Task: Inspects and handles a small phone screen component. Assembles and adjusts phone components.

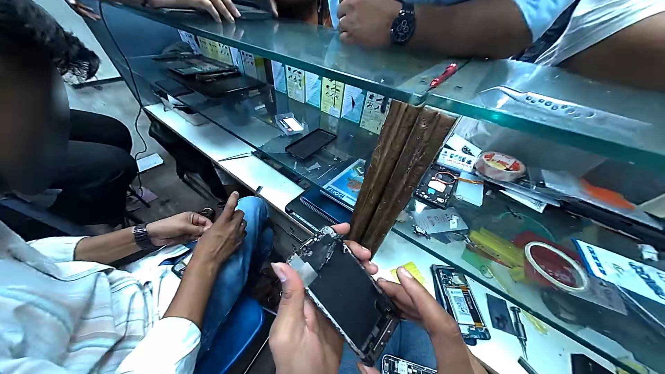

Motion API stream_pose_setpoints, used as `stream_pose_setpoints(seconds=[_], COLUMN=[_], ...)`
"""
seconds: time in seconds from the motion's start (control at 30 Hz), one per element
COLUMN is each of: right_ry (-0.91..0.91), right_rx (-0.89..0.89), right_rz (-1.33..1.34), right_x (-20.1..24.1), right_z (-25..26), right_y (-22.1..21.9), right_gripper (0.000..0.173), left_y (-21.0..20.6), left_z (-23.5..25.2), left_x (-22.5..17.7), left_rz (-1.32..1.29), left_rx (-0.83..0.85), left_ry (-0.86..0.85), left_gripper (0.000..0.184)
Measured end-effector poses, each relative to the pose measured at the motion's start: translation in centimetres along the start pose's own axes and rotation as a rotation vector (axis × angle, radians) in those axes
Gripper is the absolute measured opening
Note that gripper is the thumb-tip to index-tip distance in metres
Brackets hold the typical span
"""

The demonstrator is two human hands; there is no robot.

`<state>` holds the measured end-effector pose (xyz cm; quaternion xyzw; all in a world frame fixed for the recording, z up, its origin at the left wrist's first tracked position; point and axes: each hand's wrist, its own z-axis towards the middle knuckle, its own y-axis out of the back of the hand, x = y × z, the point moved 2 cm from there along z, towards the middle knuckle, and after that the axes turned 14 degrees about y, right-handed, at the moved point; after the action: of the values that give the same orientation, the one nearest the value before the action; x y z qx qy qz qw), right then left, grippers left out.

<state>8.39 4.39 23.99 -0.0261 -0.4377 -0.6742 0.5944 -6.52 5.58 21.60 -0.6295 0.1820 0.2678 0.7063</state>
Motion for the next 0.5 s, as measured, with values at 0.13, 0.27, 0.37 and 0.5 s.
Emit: stream_pose_setpoints(seconds=[0.13, 0.27, 0.37, 0.5], right_ry=[-0.001, 0.004, 0.022, 0.028], right_rx=[-0.036, -0.051, -0.045, -0.028], right_rz=[-0.022, -0.022, 0.047, 0.141], right_x=[-0.1, -0.6, -1.5, -2.4], right_z=[-0.1, -0.1, -0.2, -0.1], right_y=[0.2, 0.4, 1.0, 2.2], right_gripper=[0.071, 0.072, 0.078, 0.085], left_y=[0.4, 0.7, 1.3, 1.5], left_z=[0.0, 0.0, -0.1, -0.2], left_x=[0.1, 0.3, 0.5, 0.0], left_rz=[-0.008, 0.018, 0.082, 0.157], left_rx=[0.089, 0.116, 0.17, 0.322], left_ry=[0.044, 0.046, 0.035, 0.052], left_gripper=[0.077, 0.079, 0.074, 0.072])
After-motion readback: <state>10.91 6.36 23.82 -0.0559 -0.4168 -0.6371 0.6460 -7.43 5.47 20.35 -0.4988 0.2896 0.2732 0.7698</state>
